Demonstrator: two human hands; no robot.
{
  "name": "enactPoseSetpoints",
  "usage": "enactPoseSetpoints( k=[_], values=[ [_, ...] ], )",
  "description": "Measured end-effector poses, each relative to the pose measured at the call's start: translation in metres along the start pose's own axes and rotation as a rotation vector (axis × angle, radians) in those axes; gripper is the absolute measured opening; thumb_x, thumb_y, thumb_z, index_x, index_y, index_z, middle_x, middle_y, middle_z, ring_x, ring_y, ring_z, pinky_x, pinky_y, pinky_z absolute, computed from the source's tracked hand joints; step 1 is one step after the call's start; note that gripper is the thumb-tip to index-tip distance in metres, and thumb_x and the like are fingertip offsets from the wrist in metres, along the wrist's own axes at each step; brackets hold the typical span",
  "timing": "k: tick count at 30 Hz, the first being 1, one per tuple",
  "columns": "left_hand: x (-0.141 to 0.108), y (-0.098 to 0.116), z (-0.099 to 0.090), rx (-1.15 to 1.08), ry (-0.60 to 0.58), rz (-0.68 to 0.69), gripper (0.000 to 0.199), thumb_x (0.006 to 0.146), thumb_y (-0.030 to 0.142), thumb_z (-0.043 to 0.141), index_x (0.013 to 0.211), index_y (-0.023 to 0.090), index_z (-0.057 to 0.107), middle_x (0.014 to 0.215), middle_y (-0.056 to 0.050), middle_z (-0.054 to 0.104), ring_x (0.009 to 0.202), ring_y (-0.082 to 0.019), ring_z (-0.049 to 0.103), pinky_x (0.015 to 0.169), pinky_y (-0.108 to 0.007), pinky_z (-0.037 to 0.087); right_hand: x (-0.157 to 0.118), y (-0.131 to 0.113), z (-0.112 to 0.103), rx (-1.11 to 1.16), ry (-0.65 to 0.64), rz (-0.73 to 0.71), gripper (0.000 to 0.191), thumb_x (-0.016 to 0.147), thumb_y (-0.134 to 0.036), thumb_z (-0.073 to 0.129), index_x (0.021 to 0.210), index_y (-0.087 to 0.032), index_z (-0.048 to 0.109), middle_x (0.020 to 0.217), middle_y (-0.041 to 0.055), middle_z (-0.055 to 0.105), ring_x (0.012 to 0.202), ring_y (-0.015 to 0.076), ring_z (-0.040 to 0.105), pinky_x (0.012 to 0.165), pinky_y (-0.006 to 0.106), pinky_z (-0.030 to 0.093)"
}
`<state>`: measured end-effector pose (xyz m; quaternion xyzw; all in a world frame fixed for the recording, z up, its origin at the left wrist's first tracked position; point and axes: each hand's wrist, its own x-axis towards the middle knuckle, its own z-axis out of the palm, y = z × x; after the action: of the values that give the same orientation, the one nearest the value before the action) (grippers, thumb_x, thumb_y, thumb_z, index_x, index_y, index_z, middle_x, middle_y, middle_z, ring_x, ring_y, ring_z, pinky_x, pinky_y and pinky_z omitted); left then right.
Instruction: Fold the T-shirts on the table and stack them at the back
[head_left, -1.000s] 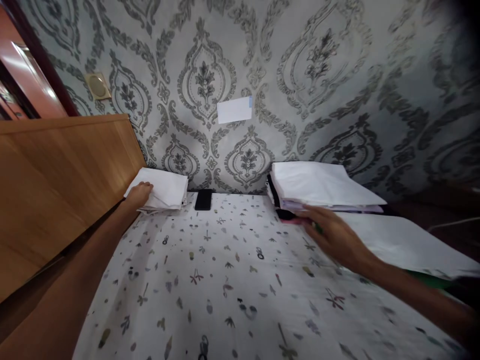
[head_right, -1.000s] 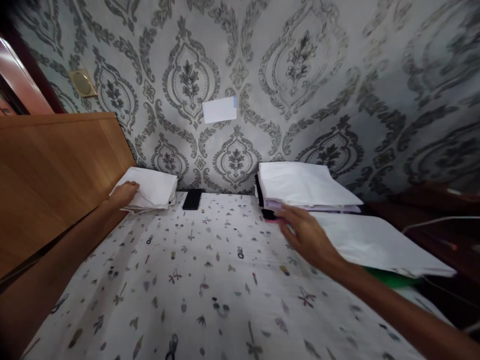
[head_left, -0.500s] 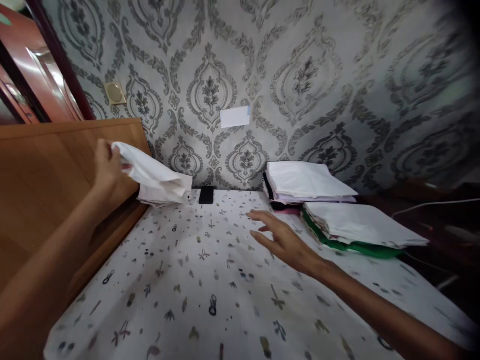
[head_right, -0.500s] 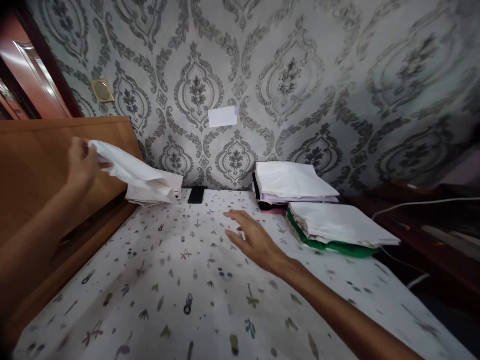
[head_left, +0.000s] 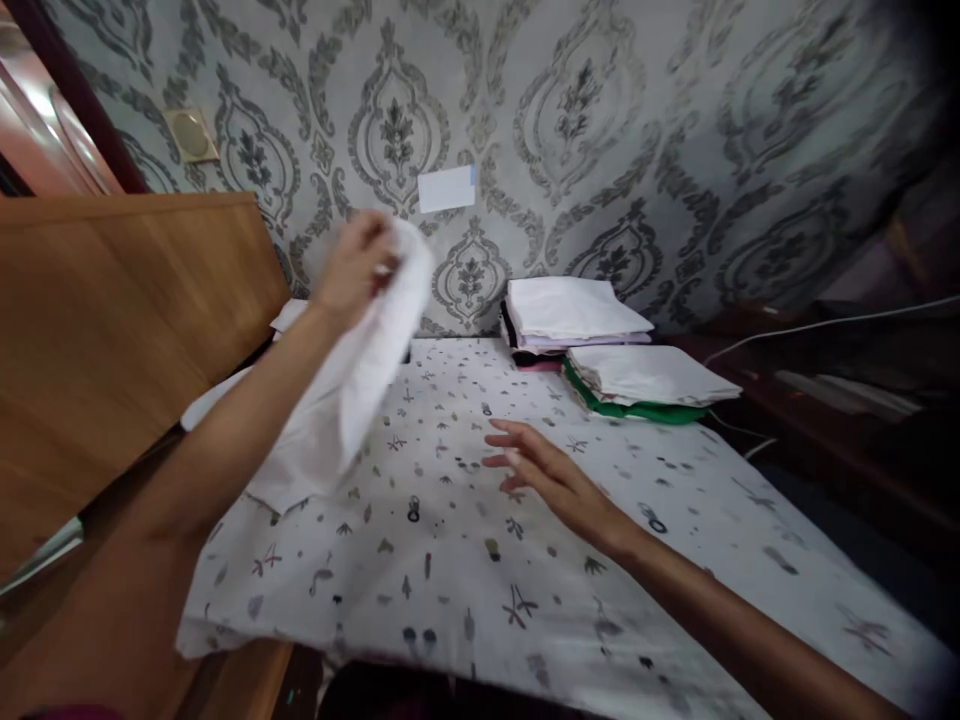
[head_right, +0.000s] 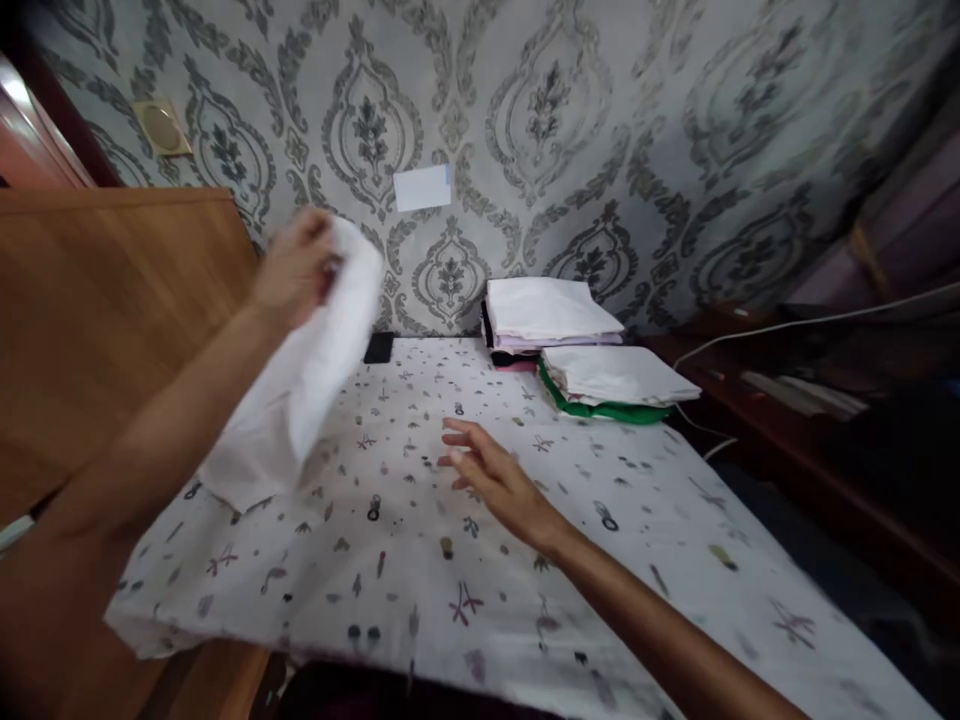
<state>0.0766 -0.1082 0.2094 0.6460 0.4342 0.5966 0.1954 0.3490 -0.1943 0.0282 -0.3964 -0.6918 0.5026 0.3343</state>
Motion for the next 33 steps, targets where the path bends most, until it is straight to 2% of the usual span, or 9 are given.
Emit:
enactPoseSetpoints(
  k=[2,5,10,15,19,22,25,29,33],
  values=[
    [-0.020,0.001,0.038,-0.116,-0.374,-0.049,0.016,0.096,0.027,0.056,0.111,0.026,0.061,0.112,0.001,0.067,0.112,-0.018,0.063,0.088,-0.033,0.054,-0.005,0.009,-0.005,0.127,0.104,0.115,0.051,0.096,-0.056,0.042,0.140,-0.029,0.047,0.140,0.0150,0.057,0.114,0.0275,0.067,0.085,0.042,0.061],
    [-0.046,-0.004,0.056,-0.124,-0.624,-0.054,0.030,0.094,0.036,0.060,0.123,0.027,0.059,0.122,-0.003,0.066,0.120,-0.022,0.061,0.092,-0.037,0.052,-0.016,0.025,-0.015,0.216,0.282,0.280,0.048,0.097,-0.057,0.039,0.133,-0.028,0.052,0.135,0.0148,0.061,0.110,0.0272,0.068,0.082,0.039,0.062],
    [-0.081,-0.067,-0.002,0.198,-0.872,-0.109,0.037,0.095,0.046,0.048,0.115,0.018,0.062,0.109,-0.008,0.070,0.103,-0.021,0.064,0.089,-0.035,0.052,-0.040,0.053,-0.034,0.043,0.468,0.370,0.042,0.092,-0.052,0.051,0.121,-0.022,0.058,0.119,0.0139,0.067,0.101,0.0278,0.070,0.078,0.040,0.061],
    [-0.127,-0.157,-0.078,0.812,-0.888,-0.203,0.034,0.089,0.034,0.043,0.108,0.017,0.065,0.112,-0.009,0.070,0.105,-0.026,0.063,0.096,-0.038,0.048,-0.021,0.057,-0.036,-0.693,0.364,-0.044,0.030,0.093,-0.034,0.049,0.110,-0.019,0.067,0.120,0.0158,0.064,0.113,0.0317,0.061,0.094,0.050,0.053],
    [-0.143,-0.191,-0.104,1.083,-0.757,-0.255,0.054,0.080,0.015,0.041,0.131,0.017,0.057,0.139,-0.014,0.057,0.127,-0.030,0.054,0.103,-0.042,0.045,0.028,0.045,-0.012,-1.009,-0.094,-0.273,0.041,0.085,-0.006,0.048,0.120,-0.019,0.065,0.148,0.0145,0.052,0.140,0.0302,0.042,0.113,0.052,0.036],
    [-0.145,-0.192,-0.107,1.156,-0.692,-0.258,0.054,0.083,0.014,0.038,0.135,0.012,0.053,0.137,-0.019,0.056,0.125,-0.031,0.054,0.100,-0.042,0.047,0.056,0.038,0.001,-1.166,-0.335,-0.305,0.044,0.080,0.003,0.046,0.113,-0.017,0.067,0.153,0.0144,0.046,0.145,0.0304,0.036,0.113,0.053,0.034],
    [-0.153,-0.181,-0.109,1.150,-0.717,-0.210,0.041,0.091,0.028,0.036,0.121,0.012,0.060,0.124,-0.019,0.060,0.115,-0.031,0.058,0.096,-0.042,0.047,0.060,0.033,-0.004,-1.231,-0.423,-0.365,0.037,0.077,0.002,0.053,0.106,-0.017,0.067,0.142,0.0141,0.058,0.140,0.0308,0.043,0.109,0.052,0.037],
    [-0.175,-0.163,-0.121,0.980,-0.854,-0.235,0.045,0.091,0.055,0.041,0.108,0.020,0.063,0.109,-0.010,0.067,0.101,-0.027,0.063,0.091,-0.037,0.048,0.031,0.020,-0.022,-1.223,-0.425,-0.451,0.037,0.071,0.004,0.056,0.100,-0.018,0.066,0.114,0.0108,0.070,0.125,0.0279,0.056,0.111,0.053,0.032],
    [-0.190,-0.148,-0.136,0.923,-0.923,-0.425,0.045,0.085,0.054,0.047,0.116,0.026,0.062,0.094,-0.004,0.072,0.090,-0.025,0.066,0.081,-0.032,0.049,-0.014,0.003,-0.029,-1.257,-0.372,-0.484,0.034,0.074,0.006,0.047,0.092,-0.019,0.061,0.090,0.0054,0.067,0.089,0.0211,0.062,0.100,0.045,0.041]
  ],
)
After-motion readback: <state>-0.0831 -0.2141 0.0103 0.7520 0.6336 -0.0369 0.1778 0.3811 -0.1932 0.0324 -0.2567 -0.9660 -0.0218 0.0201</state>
